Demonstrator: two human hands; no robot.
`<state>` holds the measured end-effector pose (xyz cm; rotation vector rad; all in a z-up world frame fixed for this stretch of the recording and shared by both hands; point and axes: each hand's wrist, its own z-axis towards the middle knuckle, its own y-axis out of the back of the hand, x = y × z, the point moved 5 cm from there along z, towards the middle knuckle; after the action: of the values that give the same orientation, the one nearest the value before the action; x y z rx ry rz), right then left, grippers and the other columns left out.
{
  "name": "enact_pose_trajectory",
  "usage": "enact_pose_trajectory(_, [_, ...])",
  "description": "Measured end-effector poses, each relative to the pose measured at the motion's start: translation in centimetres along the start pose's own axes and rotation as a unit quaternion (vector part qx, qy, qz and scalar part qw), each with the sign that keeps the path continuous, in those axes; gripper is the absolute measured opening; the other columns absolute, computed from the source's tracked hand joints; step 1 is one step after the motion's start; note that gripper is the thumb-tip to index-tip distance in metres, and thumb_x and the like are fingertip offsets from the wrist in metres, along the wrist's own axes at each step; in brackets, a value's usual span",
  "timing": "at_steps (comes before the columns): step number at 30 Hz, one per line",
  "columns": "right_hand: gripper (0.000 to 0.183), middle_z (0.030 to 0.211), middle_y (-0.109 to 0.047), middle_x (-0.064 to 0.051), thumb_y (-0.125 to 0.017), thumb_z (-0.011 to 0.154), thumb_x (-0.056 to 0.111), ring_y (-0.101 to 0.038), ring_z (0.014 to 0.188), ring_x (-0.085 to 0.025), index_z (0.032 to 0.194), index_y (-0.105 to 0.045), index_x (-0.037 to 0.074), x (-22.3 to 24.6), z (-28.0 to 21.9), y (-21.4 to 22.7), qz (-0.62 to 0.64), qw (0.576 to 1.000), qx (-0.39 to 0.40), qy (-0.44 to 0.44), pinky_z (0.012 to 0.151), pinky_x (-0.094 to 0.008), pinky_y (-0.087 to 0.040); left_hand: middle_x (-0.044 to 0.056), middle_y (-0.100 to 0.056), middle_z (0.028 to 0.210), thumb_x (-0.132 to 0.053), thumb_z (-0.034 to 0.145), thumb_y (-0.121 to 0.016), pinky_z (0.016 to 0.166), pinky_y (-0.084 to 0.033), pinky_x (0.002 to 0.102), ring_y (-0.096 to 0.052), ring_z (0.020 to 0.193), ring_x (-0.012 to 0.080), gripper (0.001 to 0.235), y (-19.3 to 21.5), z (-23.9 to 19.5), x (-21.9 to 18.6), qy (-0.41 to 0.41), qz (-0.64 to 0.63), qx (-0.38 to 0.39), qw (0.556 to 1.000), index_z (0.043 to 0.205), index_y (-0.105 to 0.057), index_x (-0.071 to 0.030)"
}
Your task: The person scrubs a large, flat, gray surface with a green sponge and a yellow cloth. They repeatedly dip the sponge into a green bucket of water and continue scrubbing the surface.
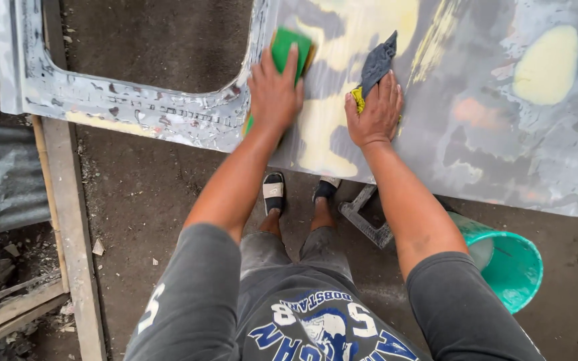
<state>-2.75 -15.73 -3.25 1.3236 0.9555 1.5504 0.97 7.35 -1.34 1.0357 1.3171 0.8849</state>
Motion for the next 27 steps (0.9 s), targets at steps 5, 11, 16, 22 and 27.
enact_pose_trajectory(5, [0.065,0.154,-0.041,-0.033,-0.063,0.103,0.044,-0.032,0.149,-0.045,0.133,-0.055,-0.013,0.0,0.0,0.7,0.007,1.0,0.0,-0.002,0.123,-0.058,-0.019,0.03,-0.032,0.157,-0.034,0.094,-0.067,0.102,-0.042,0.059,-0.045,0.129,0.0476,0.075,2.5,-1.8,-1.5,-0.012,-0.009,0.044,0.999,0.16,-0.033,-0.025])
enact_pose_trajectory(11, [0.067,0.154,-0.042,-0.032,-0.062,0.104,0.045,-0.032,0.149,-0.045,0.136,-0.053,-0.014,-0.9,-0.2,-0.1,-0.01,1.0,-0.015,0.005,0.123,-0.058,-0.019,0.035,-0.033,0.152,-0.033,0.096,-0.065,0.101,-0.04,0.061,-0.046,0.124,0.0487,0.07,1.1,-16.8,-1.3,-0.04,-0.026,0.049,0.998,0.159,-0.037,-0.022])
enact_pose_trajectory(16, [0.066,0.153,-0.042,-0.032,-0.062,0.104,0.044,-0.033,0.147,-0.046,0.138,-0.054,-0.012,0.4,-0.1,0.2,0.007,0.999,-0.03,0.018,0.122,-0.058,-0.02,0.034,-0.034,0.151,-0.034,0.094,-0.064,0.098,-0.04,0.06,-0.047,0.122,0.0492,0.069,1.0,-12.6,-0.9,-0.037,-0.013,0.065,0.997,0.157,-0.038,-0.022])
enact_pose_trajectory(22, [0.065,0.153,-0.042,-0.032,-0.062,0.103,0.043,-0.033,0.148,-0.046,0.136,-0.054,-0.012,0.1,-0.2,0.2,0.0,1.0,-0.013,0.009,0.122,-0.059,-0.021,0.033,-0.033,0.154,-0.034,0.097,-0.066,0.101,-0.042,0.059,-0.046,0.125,0.0459,0.069,0.9,2.1,-0.6,0.016,-0.001,-0.017,1.0,0.158,-0.035,-0.024])
enact_pose_trajectory(27, [0.07,0.153,-0.042,-0.032,-0.062,0.102,0.044,-0.033,0.147,-0.047,0.141,-0.052,-0.014,-0.1,-0.1,0.8,0.012,1.0,-0.02,0.014,0.121,-0.059,-0.021,0.035,-0.031,0.15,-0.034,0.095,-0.068,0.097,-0.04,0.063,-0.045,0.122,0.0504,0.073,0.6,-6.6,-2.4,-0.041,0.002,0.053,0.998,0.159,-0.034,-0.024])
